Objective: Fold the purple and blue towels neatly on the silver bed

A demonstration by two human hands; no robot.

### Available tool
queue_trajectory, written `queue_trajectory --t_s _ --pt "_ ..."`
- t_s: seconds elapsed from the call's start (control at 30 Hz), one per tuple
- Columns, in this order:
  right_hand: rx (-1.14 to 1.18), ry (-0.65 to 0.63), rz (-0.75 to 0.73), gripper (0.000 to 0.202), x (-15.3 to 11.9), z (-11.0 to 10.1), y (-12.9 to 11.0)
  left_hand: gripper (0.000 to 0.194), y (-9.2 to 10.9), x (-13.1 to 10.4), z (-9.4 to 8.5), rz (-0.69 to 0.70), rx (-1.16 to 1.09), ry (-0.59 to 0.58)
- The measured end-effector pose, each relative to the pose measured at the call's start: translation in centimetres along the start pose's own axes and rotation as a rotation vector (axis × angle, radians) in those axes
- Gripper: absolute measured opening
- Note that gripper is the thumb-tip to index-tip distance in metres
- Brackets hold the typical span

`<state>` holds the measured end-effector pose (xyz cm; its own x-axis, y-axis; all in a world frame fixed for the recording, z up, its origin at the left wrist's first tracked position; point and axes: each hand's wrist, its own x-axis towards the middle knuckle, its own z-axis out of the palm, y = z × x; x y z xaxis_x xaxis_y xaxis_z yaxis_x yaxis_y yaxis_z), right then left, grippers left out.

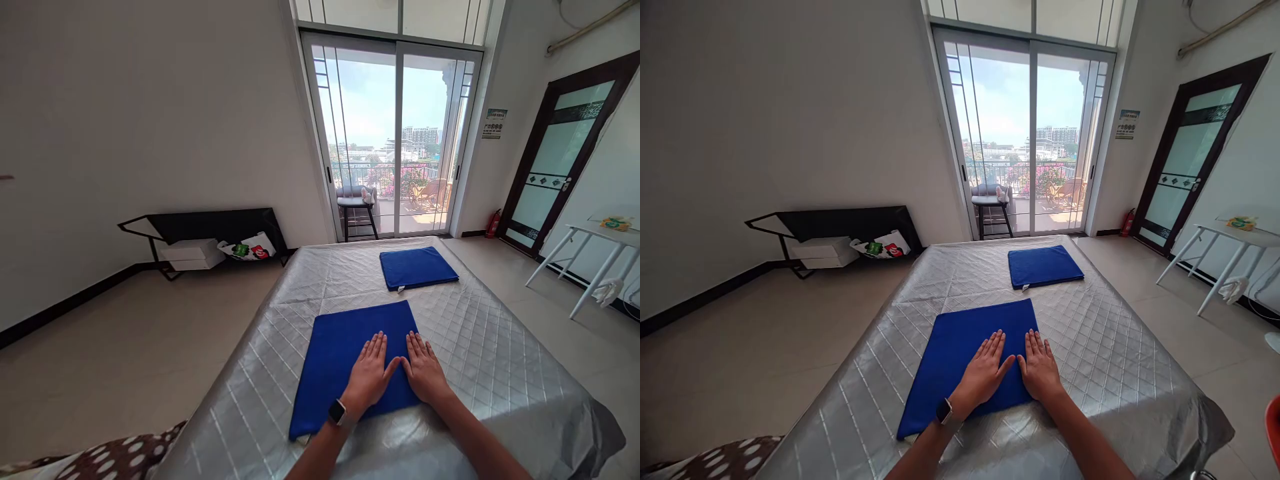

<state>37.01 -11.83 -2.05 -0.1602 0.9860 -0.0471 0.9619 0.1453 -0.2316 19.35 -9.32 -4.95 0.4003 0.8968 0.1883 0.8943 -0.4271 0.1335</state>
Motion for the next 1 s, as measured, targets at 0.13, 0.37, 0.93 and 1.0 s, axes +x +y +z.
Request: queue_trajectory --t_s 0.13,0.37,0.93,1.0 --pt "-0.005 -0.013 -0.02 0.06 -0.1 -0.1 0.0 0.067 3.6 1.7 0.5 0.114 -0.038 -0.021" --pt "0.027 0.014 -0.015 0.061 -0.4 -0.8 -0.4 0.068 -4.1 -3.9 1.0 -0.045 0.03 0.002" --pt "0.037 -0.027 -0.06 0.06 -5.4 0.9 1.0 0.074 -11.4 -14.1 2.0 -0.328 0.053 0.226" --pt "0.044 0.006 -0.052 0.06 -6.1 1.4 0.9 0.074 -11.4 -14.1 1.8 -0.333 0.034 0.223"
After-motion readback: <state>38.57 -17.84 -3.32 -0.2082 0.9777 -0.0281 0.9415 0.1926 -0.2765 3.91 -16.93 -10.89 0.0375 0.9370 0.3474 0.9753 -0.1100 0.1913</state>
